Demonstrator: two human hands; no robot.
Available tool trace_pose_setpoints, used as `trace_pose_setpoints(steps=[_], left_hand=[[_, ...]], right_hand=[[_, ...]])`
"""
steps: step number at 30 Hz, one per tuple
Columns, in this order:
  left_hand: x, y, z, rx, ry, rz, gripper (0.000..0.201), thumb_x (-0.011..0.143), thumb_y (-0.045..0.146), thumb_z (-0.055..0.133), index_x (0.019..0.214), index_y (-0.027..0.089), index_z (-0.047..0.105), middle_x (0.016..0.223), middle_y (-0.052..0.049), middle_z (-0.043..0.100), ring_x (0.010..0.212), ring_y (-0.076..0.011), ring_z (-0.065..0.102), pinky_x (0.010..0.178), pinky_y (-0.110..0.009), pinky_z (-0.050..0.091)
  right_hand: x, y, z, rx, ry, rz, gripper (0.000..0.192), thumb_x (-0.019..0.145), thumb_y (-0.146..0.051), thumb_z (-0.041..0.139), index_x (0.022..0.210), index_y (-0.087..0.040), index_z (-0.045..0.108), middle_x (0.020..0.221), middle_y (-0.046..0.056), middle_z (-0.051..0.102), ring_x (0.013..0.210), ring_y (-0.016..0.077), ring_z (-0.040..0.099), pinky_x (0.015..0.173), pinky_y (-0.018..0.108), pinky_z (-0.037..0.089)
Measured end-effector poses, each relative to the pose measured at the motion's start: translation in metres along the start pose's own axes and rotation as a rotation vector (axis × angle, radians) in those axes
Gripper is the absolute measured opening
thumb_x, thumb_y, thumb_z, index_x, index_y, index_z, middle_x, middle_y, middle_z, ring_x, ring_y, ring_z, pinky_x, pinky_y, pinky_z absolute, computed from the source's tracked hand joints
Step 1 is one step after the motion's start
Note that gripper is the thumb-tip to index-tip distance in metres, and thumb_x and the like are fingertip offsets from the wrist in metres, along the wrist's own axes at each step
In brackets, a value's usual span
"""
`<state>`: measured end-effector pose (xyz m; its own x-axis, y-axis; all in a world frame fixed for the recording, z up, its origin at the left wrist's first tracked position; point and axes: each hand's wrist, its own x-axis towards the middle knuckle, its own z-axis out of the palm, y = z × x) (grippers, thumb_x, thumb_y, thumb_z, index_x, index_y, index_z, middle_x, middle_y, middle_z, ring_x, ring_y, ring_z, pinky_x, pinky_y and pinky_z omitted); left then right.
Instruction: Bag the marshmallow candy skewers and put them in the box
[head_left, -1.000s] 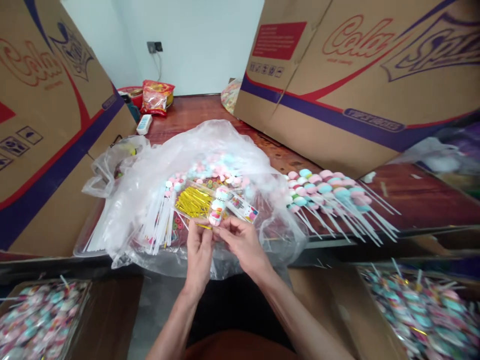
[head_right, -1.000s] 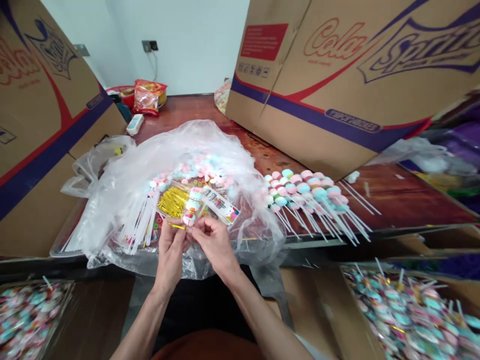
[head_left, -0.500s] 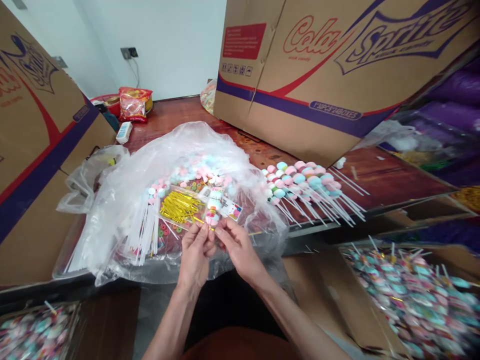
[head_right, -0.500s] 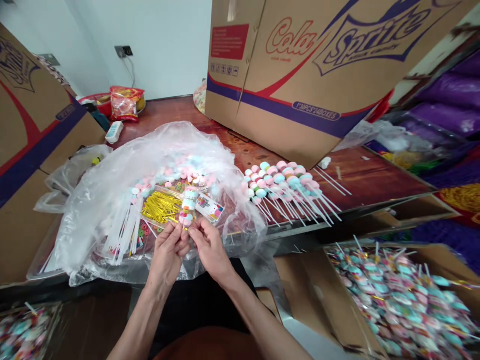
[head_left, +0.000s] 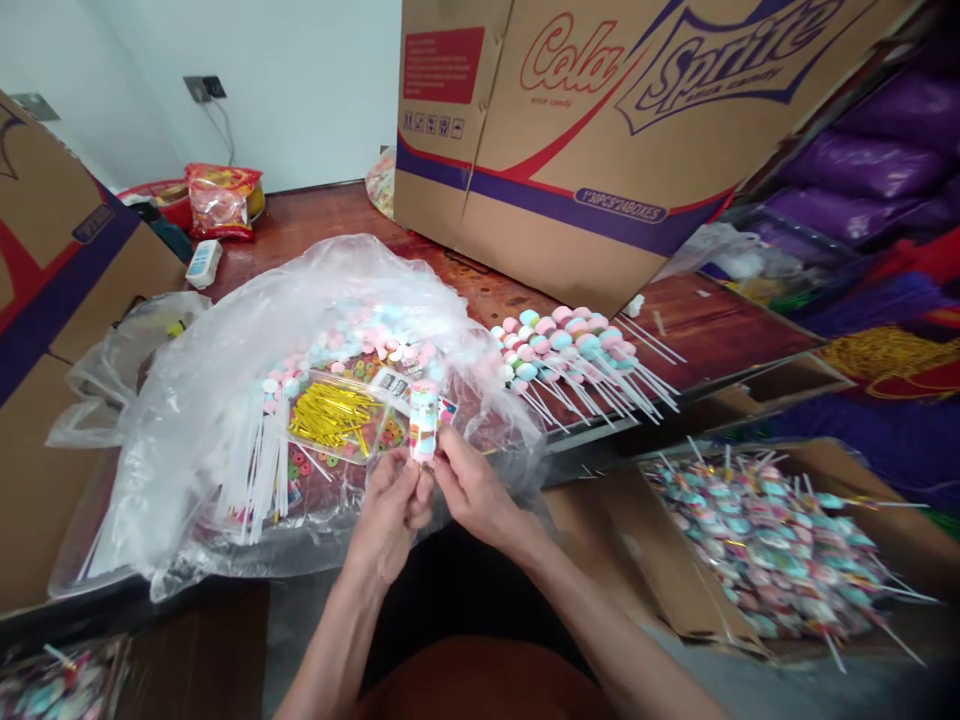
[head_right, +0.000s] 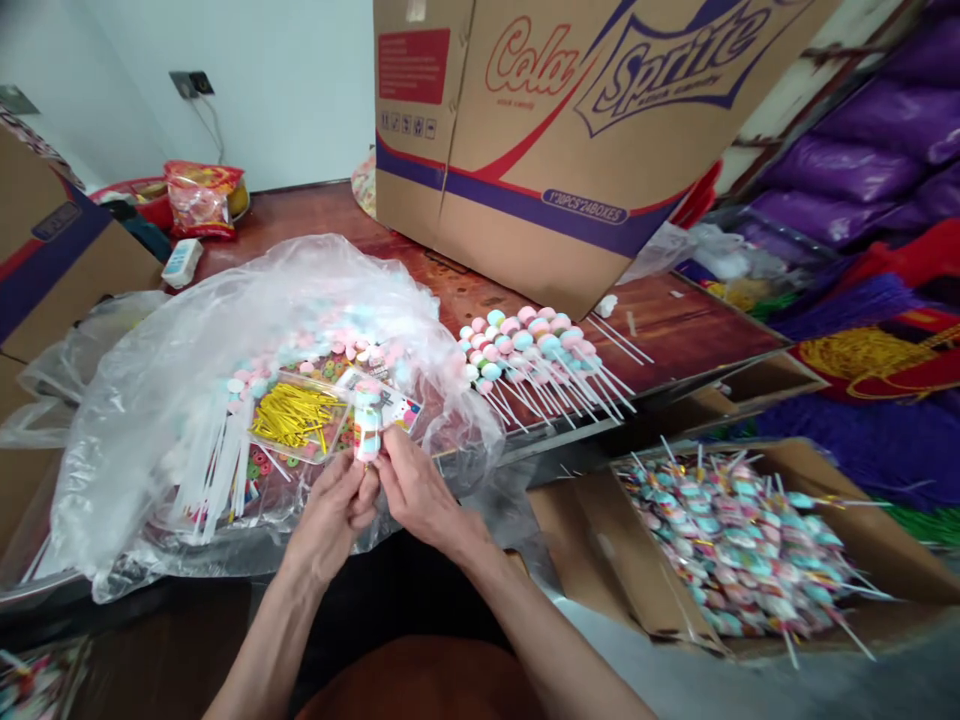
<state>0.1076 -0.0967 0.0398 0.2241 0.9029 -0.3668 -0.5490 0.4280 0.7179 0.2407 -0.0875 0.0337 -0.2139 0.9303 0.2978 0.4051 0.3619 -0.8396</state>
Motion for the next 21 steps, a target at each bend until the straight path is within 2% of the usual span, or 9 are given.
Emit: trace_pose_setpoints(steps=[3, 6, 8, 11, 13, 15, 17, 18, 21], left_hand=[[0.003, -0.015, -0.001, 0.198, 0.119, 0.259, 0.026, 0.081, 0.040, 0.076, 0.091, 0.020, 0.064, 0.064, 0.004, 0.057, 0.053, -0.0074, 0.045, 0.049, -0.016, 0.036], [0.003, -0.023, -0.002, 0.319, 0.151, 0.351, 0.025, 0.077, 0.033, 0.079, 0.096, 0.019, 0.072, 0.089, -0.004, 0.070, 0.080, -0.0152, 0.062, 0.072, -0.023, 0.048], [0.004, -0.023, -0.002, 0.304, 0.146, 0.328, 0.028, 0.074, 0.032, 0.082, 0.096, 0.018, 0.074, 0.089, -0.005, 0.070, 0.079, -0.0148, 0.062, 0.072, -0.023, 0.048], [0.008, -0.019, 0.001, 0.105, 0.111, 0.123, 0.029, 0.069, 0.033, 0.086, 0.085, 0.014, 0.071, 0.062, 0.004, 0.055, 0.052, -0.0053, 0.043, 0.050, -0.017, 0.036], [0.012, -0.015, 0.003, -0.035, 0.093, -0.034, 0.034, 0.062, 0.030, 0.091, 0.080, 0.012, 0.068, 0.059, 0.006, 0.048, 0.047, -0.0015, 0.032, 0.043, -0.013, 0.026], [0.016, -0.012, 0.005, -0.119, 0.095, -0.131, 0.039, 0.057, 0.024, 0.094, 0.080, 0.010, 0.066, 0.063, 0.006, 0.048, 0.048, -0.0005, 0.033, 0.041, -0.011, 0.024], [0.017, -0.009, 0.008, -0.166, 0.110, -0.181, 0.039, 0.056, 0.018, 0.093, 0.080, 0.010, 0.065, 0.064, 0.006, 0.047, 0.049, -0.0006, 0.036, 0.039, -0.010, 0.024], [0.016, -0.009, 0.009, -0.181, 0.116, -0.204, 0.036, 0.057, 0.016, 0.092, 0.079, 0.010, 0.064, 0.064, 0.006, 0.047, 0.049, -0.0008, 0.037, 0.038, -0.009, 0.025], [0.013, -0.009, 0.010, -0.210, 0.110, -0.290, 0.025, 0.064, 0.009, 0.085, 0.075, 0.011, 0.062, 0.061, 0.005, 0.048, 0.047, -0.0020, 0.040, 0.037, -0.009, 0.031]], right_hand=[[-0.007, 0.005, 0.005, -0.146, 0.091, 0.052, 0.011, 0.094, -0.021, 0.039, 0.084, -0.022, 0.043, 0.075, 0.002, 0.051, 0.067, 0.0174, 0.048, 0.063, 0.029, 0.038], [-0.010, 0.006, 0.004, -0.015, 0.111, 0.205, 0.008, 0.092, -0.025, 0.044, 0.085, -0.023, 0.045, 0.074, 0.001, 0.054, 0.066, 0.0171, 0.051, 0.062, 0.028, 0.039], [-0.010, 0.007, 0.001, 0.217, 0.065, 0.324, 0.012, 0.093, -0.029, 0.046, 0.083, -0.023, 0.045, 0.068, -0.002, 0.053, 0.058, 0.0145, 0.048, 0.055, 0.025, 0.039], [-0.012, 0.008, -0.002, 0.459, -0.017, 0.444, 0.021, 0.097, -0.037, 0.044, 0.079, -0.024, 0.044, 0.055, -0.007, 0.047, 0.041, 0.0103, 0.037, 0.042, 0.022, 0.031], [-0.016, 0.008, -0.003, 0.368, 0.049, 0.362, 0.021, 0.098, -0.036, 0.045, 0.081, -0.023, 0.050, 0.060, -0.004, 0.055, 0.045, 0.0111, 0.046, 0.047, 0.024, 0.039], [-0.021, 0.009, -0.004, 0.174, 0.173, 0.159, 0.020, 0.099, -0.029, 0.044, 0.090, -0.022, 0.061, 0.082, 0.004, 0.068, 0.069, 0.0157, 0.063, 0.066, 0.028, 0.051], [-0.025, 0.010, -0.006, 0.003, 0.238, -0.037, 0.029, 0.101, -0.024, 0.039, 0.102, -0.022, 0.068, 0.102, 0.009, 0.071, 0.095, 0.0196, 0.067, 0.084, 0.033, 0.053], [-0.027, 0.010, -0.008, -0.067, 0.245, -0.108, 0.033, 0.101, -0.022, 0.037, 0.106, -0.023, 0.069, 0.106, 0.010, 0.071, 0.101, 0.0199, 0.066, 0.088, 0.033, 0.053], [-0.029, 0.012, -0.014, -0.283, 0.233, -0.232, 0.032, 0.102, -0.022, 0.039, 0.105, -0.022, 0.071, 0.102, 0.010, 0.073, 0.098, 0.0184, 0.068, 0.088, 0.031, 0.053]])
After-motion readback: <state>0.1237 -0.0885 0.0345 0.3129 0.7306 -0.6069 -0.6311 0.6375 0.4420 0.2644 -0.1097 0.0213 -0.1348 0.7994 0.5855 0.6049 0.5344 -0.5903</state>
